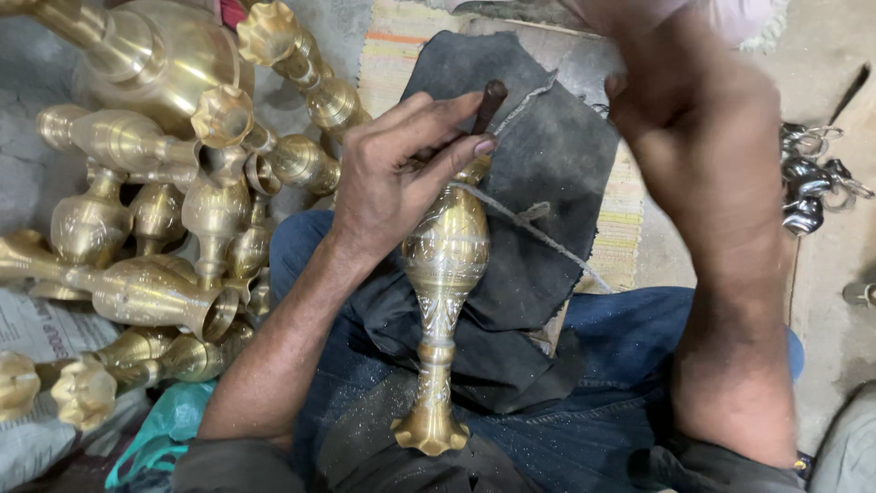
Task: The person sits on the floor holding a chisel against an engraved brass vase and strikes the chisel with a wooden mallet, working the pattern around the vase's upper section and periodically repositioning the chisel and rotating the vase to continue the decorative work.
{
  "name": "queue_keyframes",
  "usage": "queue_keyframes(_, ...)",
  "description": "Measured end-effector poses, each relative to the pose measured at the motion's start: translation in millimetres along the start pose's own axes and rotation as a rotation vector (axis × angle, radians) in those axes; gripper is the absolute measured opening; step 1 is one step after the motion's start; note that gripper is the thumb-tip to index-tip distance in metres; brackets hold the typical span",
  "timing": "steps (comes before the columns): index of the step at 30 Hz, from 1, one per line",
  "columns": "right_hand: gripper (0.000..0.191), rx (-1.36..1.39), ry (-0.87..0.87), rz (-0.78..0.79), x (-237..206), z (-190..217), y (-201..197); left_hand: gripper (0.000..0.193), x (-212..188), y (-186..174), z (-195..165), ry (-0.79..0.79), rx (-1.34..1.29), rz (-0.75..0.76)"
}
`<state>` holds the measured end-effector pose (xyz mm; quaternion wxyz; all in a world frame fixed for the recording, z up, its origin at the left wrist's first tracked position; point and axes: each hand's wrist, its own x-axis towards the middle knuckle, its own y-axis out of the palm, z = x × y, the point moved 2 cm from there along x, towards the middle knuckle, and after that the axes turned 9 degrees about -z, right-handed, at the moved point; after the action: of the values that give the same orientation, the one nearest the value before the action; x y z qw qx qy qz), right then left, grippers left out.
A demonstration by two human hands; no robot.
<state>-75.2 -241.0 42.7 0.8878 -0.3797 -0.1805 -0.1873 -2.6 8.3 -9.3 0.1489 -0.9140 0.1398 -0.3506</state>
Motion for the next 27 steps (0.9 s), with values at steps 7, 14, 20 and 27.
queue_keyframes(7, 0.028, -0.267, -0.077, -0.023, 0, 7, 0, 0.036, 2, -1, -1, -0.034, -0.01, 0.014)
queue_keyframes(14, 0.029, -0.347, -0.352, -0.087, -2, 5, 7, 0.035, 3, -1, -1, -0.016, -0.026, 0.027)
queue_keyframes(20, 0.025, -0.371, -0.32, -0.06, -1, -4, 10, 0.035, 3, -1, 4, -0.032, -0.018, 0.046)
queue_keyframes(27, 0.026, -0.55, -0.466, -0.1, -3, 3, 10, 0.033, 3, -1, 4, -0.043, -0.025, 0.058)
